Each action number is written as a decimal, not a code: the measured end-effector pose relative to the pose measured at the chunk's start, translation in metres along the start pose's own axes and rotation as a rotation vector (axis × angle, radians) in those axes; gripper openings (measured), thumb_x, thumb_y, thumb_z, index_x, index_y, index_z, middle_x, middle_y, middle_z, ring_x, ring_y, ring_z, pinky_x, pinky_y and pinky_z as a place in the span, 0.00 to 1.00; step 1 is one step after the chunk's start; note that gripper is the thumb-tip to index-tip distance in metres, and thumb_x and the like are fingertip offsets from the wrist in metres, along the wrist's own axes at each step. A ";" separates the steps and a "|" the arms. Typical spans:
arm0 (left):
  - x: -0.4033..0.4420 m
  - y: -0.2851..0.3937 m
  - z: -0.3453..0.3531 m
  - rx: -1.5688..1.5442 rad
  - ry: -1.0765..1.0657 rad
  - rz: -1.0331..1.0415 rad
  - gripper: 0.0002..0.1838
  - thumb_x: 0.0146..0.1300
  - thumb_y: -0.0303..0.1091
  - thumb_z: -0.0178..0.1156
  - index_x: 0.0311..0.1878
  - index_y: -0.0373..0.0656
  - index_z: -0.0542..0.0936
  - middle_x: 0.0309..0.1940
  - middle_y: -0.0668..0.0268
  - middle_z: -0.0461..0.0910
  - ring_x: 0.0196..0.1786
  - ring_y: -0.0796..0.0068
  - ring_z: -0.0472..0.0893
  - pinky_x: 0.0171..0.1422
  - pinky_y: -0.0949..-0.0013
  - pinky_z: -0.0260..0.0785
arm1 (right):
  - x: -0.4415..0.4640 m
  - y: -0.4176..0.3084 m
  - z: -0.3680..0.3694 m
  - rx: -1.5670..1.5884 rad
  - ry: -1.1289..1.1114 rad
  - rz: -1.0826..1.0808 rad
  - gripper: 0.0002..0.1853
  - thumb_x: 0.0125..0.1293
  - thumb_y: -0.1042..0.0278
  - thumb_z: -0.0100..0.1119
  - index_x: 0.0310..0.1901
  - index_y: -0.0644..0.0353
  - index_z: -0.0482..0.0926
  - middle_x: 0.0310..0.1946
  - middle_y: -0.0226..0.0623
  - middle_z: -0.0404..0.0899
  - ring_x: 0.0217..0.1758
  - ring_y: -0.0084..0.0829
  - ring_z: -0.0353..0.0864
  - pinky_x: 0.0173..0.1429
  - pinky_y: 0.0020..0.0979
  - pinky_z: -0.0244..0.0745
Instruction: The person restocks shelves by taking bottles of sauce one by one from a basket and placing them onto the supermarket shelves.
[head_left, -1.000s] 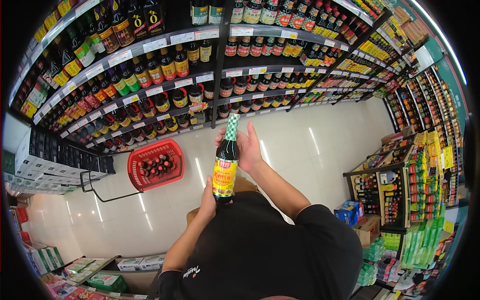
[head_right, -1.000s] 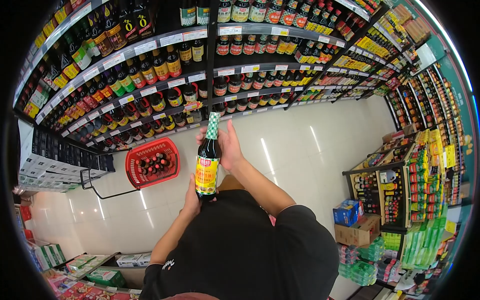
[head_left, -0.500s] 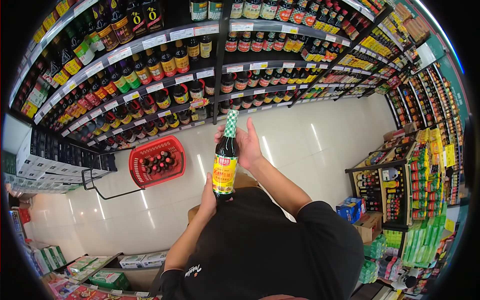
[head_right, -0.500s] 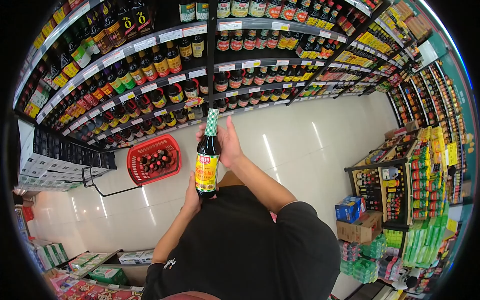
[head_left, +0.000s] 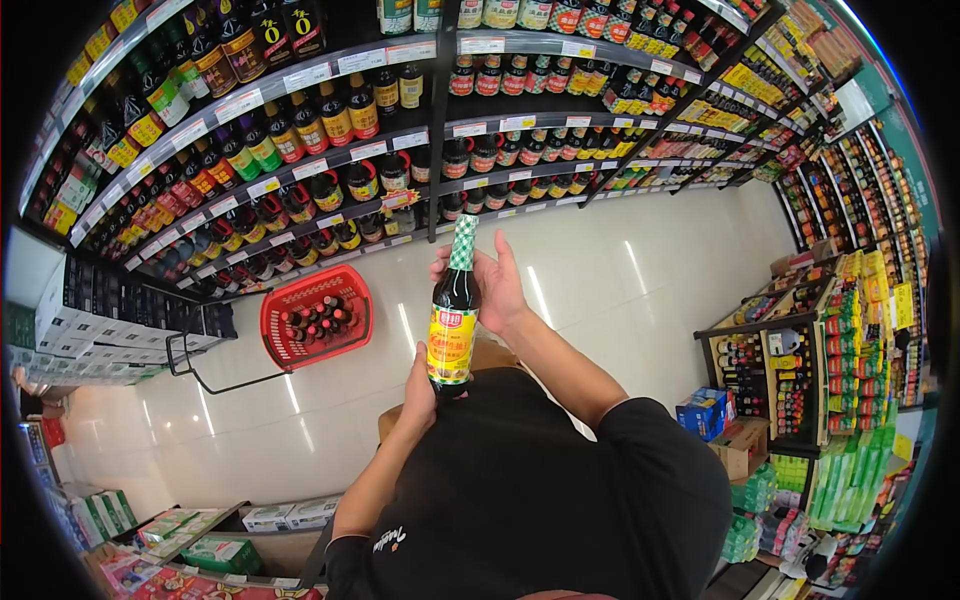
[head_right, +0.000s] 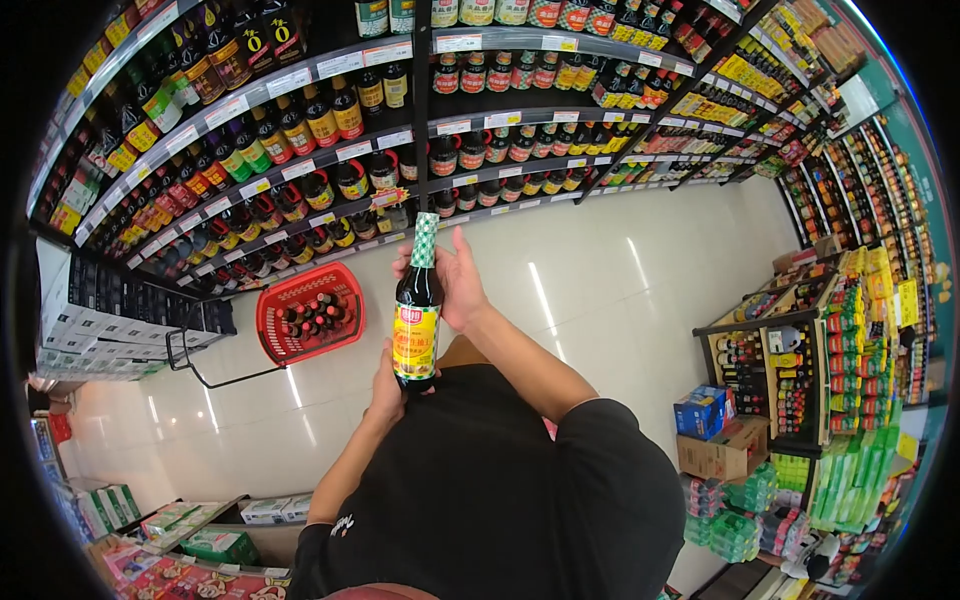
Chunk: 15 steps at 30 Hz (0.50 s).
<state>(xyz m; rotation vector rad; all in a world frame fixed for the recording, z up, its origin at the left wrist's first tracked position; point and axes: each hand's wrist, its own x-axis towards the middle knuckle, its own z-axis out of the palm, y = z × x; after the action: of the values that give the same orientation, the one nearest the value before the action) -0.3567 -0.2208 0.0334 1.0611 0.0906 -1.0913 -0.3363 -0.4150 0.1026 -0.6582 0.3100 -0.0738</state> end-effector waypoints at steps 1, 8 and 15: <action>-0.001 -0.001 0.002 -0.007 0.018 -0.006 0.37 0.77 0.62 0.26 0.56 0.39 0.75 0.36 0.56 0.83 0.35 0.66 0.84 0.32 0.67 0.78 | 0.000 0.000 -0.002 0.006 -0.009 -0.015 0.46 0.69 0.22 0.29 0.55 0.64 0.75 0.44 0.41 0.82 0.49 0.33 0.81 0.56 0.36 0.76; -0.005 -0.010 -0.002 -0.009 0.003 -0.014 0.37 0.78 0.61 0.27 0.55 0.39 0.76 0.35 0.58 0.84 0.36 0.68 0.85 0.33 0.67 0.79 | -0.001 0.006 -0.003 0.075 -0.024 -0.004 0.46 0.69 0.22 0.30 0.55 0.65 0.75 0.45 0.44 0.82 0.51 0.39 0.80 0.59 0.40 0.74; -0.009 -0.015 -0.004 -0.027 0.028 0.060 0.35 0.78 0.60 0.29 0.53 0.38 0.77 0.36 0.57 0.85 0.35 0.68 0.86 0.33 0.67 0.80 | 0.000 0.010 0.002 -0.040 -0.023 0.017 0.48 0.69 0.23 0.27 0.56 0.67 0.74 0.46 0.46 0.81 0.53 0.41 0.80 0.59 0.40 0.74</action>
<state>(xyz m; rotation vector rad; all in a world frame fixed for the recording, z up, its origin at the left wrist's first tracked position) -0.3710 -0.2121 0.0263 1.0491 0.0950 -1.0187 -0.3360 -0.4055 0.0981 -0.6951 0.2957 -0.0437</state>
